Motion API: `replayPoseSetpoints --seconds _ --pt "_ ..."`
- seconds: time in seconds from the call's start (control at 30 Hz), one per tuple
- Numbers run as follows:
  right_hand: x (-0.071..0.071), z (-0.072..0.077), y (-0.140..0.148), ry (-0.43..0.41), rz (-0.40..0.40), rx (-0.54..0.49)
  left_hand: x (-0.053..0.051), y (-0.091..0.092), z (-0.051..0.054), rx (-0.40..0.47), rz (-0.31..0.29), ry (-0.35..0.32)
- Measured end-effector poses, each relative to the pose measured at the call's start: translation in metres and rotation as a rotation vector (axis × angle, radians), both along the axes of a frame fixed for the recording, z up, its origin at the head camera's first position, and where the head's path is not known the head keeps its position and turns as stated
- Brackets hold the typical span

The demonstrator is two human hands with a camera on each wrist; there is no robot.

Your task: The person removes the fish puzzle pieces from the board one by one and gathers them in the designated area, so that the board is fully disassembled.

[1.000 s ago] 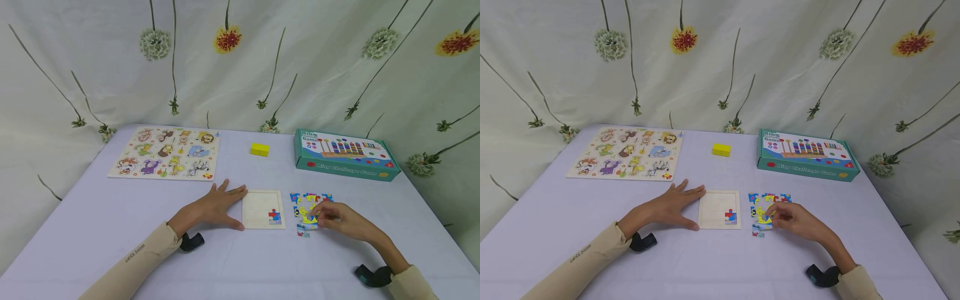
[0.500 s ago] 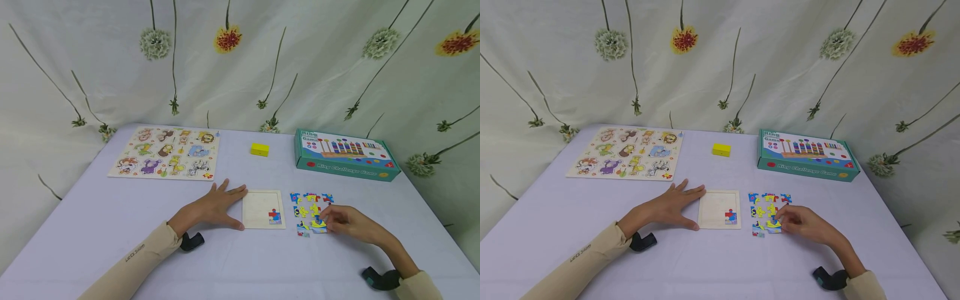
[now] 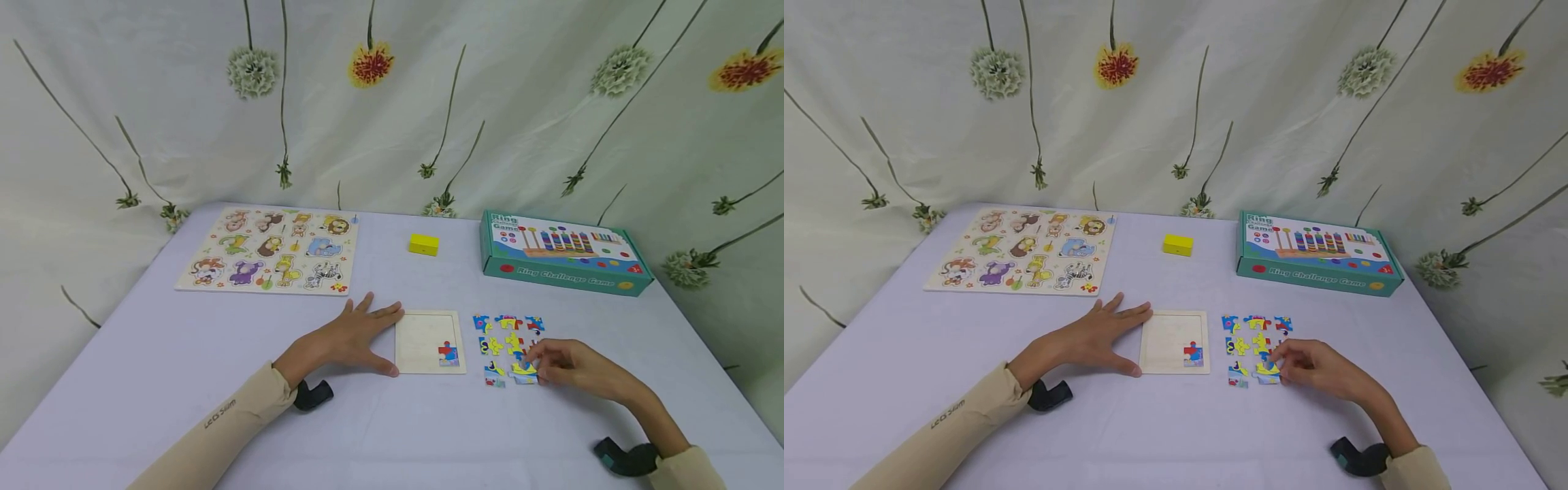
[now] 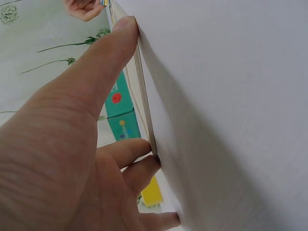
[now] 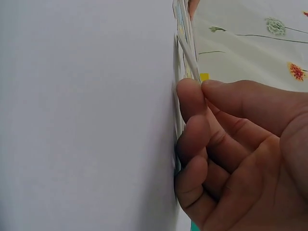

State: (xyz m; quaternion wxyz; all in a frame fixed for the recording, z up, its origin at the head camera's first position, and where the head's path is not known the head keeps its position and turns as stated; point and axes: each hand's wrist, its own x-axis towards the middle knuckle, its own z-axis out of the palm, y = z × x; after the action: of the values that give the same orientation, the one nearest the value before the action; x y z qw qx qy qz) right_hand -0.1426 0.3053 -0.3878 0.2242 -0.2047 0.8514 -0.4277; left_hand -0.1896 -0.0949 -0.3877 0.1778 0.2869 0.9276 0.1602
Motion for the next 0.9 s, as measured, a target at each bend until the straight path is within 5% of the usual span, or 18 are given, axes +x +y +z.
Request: replayPoseSetpoints --seconds 0.9 --pt "0.0 -0.0034 0.0004 -0.023 0.026 -0.026 0.0 -0.0012 0.0001 0.003 -0.01 -0.002"
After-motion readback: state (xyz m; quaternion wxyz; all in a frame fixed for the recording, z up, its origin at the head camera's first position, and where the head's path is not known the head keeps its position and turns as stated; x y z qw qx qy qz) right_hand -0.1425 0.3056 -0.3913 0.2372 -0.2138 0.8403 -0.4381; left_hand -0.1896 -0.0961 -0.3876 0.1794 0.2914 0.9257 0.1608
